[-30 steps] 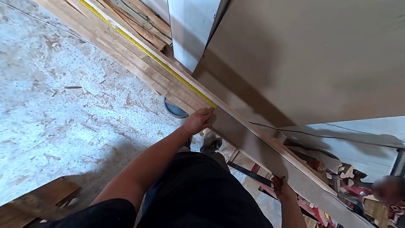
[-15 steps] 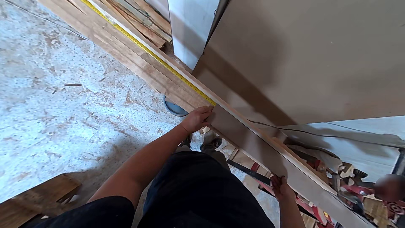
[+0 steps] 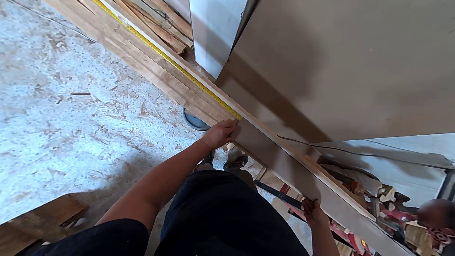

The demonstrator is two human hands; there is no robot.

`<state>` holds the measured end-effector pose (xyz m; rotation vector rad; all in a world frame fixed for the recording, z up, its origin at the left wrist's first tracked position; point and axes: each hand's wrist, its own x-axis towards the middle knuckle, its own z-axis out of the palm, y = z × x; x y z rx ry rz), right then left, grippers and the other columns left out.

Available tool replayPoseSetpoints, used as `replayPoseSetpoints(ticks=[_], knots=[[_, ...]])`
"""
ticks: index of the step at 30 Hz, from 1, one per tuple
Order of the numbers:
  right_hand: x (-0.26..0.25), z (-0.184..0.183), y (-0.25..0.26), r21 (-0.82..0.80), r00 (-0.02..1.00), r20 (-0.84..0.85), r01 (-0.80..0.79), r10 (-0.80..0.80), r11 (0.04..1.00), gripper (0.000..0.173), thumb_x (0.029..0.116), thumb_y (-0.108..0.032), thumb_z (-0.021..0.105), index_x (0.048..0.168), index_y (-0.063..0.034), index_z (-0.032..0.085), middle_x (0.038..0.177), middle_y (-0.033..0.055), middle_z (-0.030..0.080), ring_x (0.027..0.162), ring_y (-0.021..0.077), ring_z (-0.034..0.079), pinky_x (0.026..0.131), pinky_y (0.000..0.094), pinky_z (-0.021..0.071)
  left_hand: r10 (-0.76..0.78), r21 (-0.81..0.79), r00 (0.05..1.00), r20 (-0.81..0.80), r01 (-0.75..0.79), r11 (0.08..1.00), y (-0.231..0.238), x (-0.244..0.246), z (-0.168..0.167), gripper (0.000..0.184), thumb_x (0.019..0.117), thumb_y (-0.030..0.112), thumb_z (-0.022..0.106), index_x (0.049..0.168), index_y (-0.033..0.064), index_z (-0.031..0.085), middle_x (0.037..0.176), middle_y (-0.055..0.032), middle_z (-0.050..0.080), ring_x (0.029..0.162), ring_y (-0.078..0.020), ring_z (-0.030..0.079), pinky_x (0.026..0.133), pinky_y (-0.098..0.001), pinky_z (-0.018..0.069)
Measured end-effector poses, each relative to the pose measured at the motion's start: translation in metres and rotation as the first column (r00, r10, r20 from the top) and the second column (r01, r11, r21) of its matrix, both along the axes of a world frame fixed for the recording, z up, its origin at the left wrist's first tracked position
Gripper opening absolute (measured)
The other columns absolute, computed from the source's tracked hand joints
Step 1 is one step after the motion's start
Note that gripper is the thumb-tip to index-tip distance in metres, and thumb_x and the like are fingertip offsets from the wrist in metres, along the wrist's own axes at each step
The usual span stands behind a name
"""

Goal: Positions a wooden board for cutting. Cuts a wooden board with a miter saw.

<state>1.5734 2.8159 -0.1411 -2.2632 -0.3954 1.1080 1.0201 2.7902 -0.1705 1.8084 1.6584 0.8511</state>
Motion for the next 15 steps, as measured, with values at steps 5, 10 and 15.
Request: replayPoseSetpoints(ticks=[5, 10, 15], knots=[[-0.0014, 0.0014, 0.0010, 0.002, 1.000, -0.003, 0.002, -0.002, 1.000, 0.047, 0.1118, -0.043, 0.040, 0.111, -0.0005, 0.061, 0.087, 0.0097, 0.072, 0.072, 0.0162, 0.071, 0.064, 0.0319, 0.0594, -0.006, 0.007, 1.000, -0.027, 0.006, 1.000, 0.0013, -0.0004, -0.0002, 0.047, 0.0886, 0.020, 0.081, 0.129, -0.0011, 0.068, 0.130, -0.0195, 0.066, 0.122, -0.0326, 0.064, 0.106, -0.0451, 0.0516], [-0.0002, -0.0010, 0.0011, 0.007, 1.000, 0.005, 0.005, -0.005, 1.000, 0.048, 0.1115, -0.043, 0.041, 0.110, 0.0004, 0.061, 0.087, 0.0100, 0.071, 0.071, 0.0165, 0.070, 0.063, 0.0318, 0.0592, -0.010, 0.001, 0.999, -0.037, 0.010, 1.000, 0.0015, -0.0005, -0.0032, 0.046, 0.0895, 0.021, 0.080, 0.129, -0.0007, 0.069, 0.131, -0.0186, 0.066, 0.122, -0.0321, 0.064, 0.107, -0.0444, 0.0508], [0.0018, -0.0019, 0.0018, -0.011, 1.000, 0.028, 0.005, -0.005, 1.000, 0.048, 0.1111, -0.044, 0.042, 0.112, -0.0001, 0.061, 0.087, 0.0099, 0.072, 0.072, 0.0160, 0.070, 0.064, 0.0314, 0.0591, -0.014, -0.025, 0.999, -0.047, 0.013, 1.000, 0.0049, 0.0011, -0.0009, 0.048, 0.0896, 0.021, 0.080, 0.130, -0.0002, 0.068, 0.131, -0.0184, 0.066, 0.122, -0.0325, 0.063, 0.106, -0.0448, 0.0517]])
